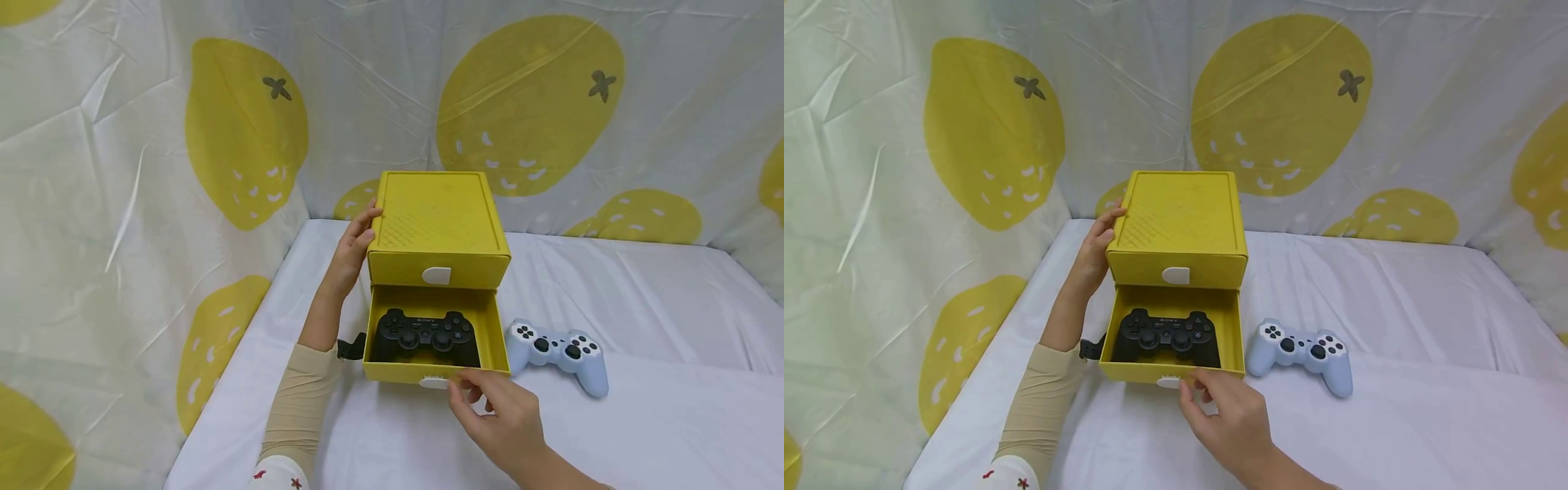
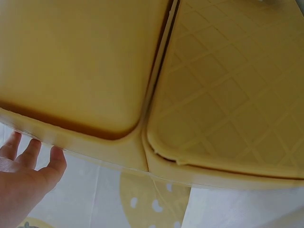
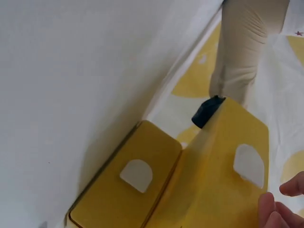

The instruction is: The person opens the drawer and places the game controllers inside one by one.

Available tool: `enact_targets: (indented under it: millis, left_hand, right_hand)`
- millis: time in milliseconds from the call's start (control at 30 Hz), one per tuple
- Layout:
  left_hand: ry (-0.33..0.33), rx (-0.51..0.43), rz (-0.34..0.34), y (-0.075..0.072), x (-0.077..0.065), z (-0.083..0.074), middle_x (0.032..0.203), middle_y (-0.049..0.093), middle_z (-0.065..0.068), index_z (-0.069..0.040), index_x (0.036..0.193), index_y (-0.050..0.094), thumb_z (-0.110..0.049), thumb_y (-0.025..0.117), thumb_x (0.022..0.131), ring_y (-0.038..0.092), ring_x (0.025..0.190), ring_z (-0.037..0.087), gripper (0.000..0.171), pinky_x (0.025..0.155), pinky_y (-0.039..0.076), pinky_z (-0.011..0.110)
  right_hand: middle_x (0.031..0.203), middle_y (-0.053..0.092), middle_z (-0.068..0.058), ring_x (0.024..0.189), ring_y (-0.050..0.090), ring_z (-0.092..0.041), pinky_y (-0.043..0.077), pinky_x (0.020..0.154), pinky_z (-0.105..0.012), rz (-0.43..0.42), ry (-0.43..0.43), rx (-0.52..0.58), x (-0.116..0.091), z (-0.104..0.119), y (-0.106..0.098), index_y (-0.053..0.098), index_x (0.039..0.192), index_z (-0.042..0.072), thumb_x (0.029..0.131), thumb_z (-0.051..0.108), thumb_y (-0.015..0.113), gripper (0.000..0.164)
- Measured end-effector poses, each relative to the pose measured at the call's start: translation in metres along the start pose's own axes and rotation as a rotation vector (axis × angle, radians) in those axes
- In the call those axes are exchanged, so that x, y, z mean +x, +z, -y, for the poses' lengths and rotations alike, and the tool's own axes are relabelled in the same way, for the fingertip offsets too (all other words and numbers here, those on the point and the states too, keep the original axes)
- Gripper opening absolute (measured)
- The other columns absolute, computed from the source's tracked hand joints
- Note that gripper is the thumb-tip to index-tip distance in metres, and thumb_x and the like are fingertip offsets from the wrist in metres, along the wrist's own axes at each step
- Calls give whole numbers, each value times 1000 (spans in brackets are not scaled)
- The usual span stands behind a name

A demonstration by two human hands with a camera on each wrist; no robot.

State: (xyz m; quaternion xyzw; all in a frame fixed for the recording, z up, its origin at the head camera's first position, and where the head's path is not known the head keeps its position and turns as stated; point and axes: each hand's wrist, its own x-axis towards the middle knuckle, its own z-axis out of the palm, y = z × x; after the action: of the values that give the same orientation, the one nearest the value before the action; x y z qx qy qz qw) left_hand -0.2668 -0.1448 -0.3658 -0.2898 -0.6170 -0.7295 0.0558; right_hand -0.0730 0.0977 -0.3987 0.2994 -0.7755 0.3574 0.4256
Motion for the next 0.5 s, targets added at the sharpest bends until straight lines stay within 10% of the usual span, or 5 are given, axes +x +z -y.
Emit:
enact_targets:
  millis: [500]
  left_hand:
    - [6,-7,3,-1,0,2,162,14,3,6,143,34,-52,56,93,11,147,15,79,117,13,44]
  right_hand:
    - [74,69,-1,60,61,-10,46,51,-14,148,23,-52,-11,0,4,68,88,6,97,38,55,36]
